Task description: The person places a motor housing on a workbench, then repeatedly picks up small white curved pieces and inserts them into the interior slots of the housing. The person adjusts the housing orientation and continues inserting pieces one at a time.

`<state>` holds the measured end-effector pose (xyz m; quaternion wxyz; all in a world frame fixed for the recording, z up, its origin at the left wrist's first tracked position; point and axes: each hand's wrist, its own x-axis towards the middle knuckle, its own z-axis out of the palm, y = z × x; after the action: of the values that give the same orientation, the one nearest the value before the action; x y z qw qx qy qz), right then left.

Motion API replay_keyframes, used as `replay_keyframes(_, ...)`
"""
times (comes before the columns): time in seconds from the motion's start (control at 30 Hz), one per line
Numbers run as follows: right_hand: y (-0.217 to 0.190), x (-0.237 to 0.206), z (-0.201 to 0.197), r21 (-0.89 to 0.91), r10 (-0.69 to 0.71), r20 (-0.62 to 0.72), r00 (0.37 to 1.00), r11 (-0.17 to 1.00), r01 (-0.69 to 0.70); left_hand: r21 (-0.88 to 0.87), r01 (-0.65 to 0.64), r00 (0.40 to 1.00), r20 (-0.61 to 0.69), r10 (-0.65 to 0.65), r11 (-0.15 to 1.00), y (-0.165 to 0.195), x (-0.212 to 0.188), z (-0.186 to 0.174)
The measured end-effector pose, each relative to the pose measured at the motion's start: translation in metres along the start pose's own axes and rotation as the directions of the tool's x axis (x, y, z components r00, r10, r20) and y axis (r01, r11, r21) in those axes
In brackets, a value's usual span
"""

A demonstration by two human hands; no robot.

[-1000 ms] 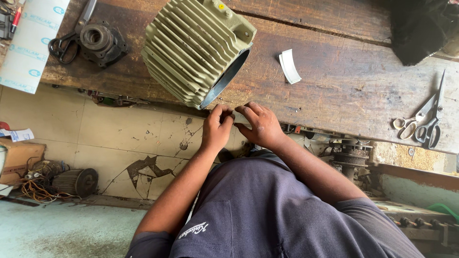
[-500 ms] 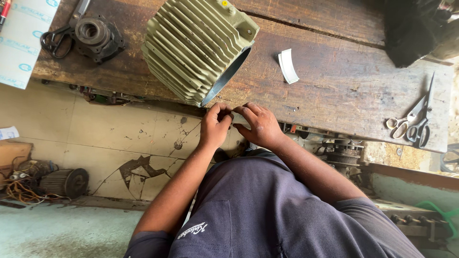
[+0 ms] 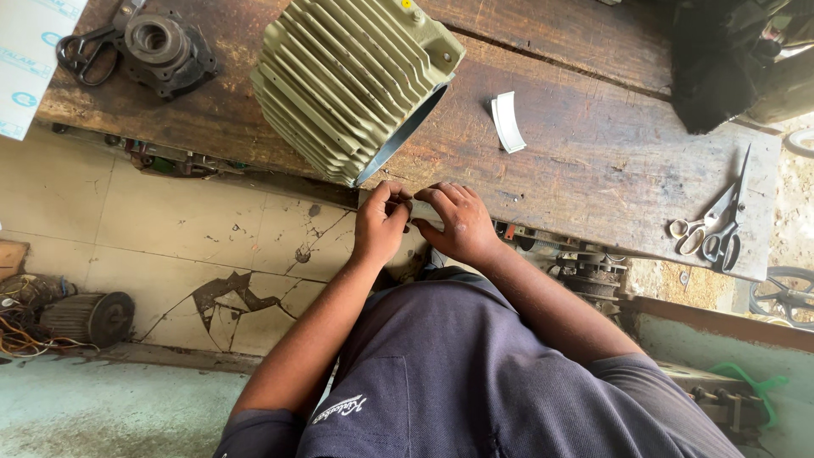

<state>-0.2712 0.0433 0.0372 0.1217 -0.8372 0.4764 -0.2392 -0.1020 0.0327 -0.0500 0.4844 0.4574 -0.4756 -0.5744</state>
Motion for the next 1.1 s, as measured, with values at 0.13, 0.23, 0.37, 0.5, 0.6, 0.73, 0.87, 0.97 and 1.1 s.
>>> replay_keyframes(0.13, 0.003, 0.002, 0.0, 0.002, -0.001, 0.02, 1.0, 1.0, 0.001, -0.067, 0.101, 0.995, 0.016, -0.1, 0.993, 0.002, 0.002, 0.002)
replay_keyframes(0.23, 0.005, 0.005, -0.001, -0.002, -0.021, 0.012, 1.0, 1.0, 0.021, -0.067, 0.081, 0.997, 0.014, -0.08, 0.994, 0.0, 0.004, 0.001)
replay_keyframes(0.37, 0.007, 0.007, -0.005, -0.006, -0.032, -0.003, 0.999, 0.999, 0.032, -0.24, 0.127, 0.992, 0.012, -0.128, 0.962, -0.006, 0.01, 0.003)
replay_keyframes(0.5, 0.011, 0.008, -0.01, 0.013, -0.028, -0.013, 1.0, 1.0, 0.029, -0.376, 0.207, 0.978, 0.06, -0.2, 0.903, -0.004, 0.013, 0.002)
replay_keyframes(0.6, 0.017, 0.009, -0.014, 0.141, 0.003, -0.069, 0.998, 0.99, 0.007, -0.389, 0.219, 0.974, 0.141, -0.177, 0.895, 0.005, 0.014, -0.003)
replay_keyframes(0.73, 0.03, 0.009, -0.019, 0.462, 0.114, -0.005, 0.994, 0.881, -0.098, -0.302, 0.139, 0.961, 0.273, -0.054, 0.943, 0.018, 0.013, -0.007)
replay_keyframes(0.87, 0.04, 0.008, -0.018, 0.57, 0.157, 0.028, 0.987, 0.809, -0.144, -0.261, 0.08, 0.97, 0.243, -0.014, 0.962, 0.018, 0.013, -0.001)
replay_keyframes(0.97, 0.048, 0.01, -0.021, 0.589, 0.094, 0.007, 0.996, 0.804, -0.08, -0.269, 0.064, 0.981, 0.194, -0.011, 0.961, 0.013, 0.017, 0.007)
replay_keyframes(1.1, 0.058, 0.01, -0.031, 0.558, 0.003, -0.022, 1.0, 0.83, 0.01, -0.241, 0.021, 0.995, 0.104, 0.004, 0.97, 0.011, 0.017, 0.025)
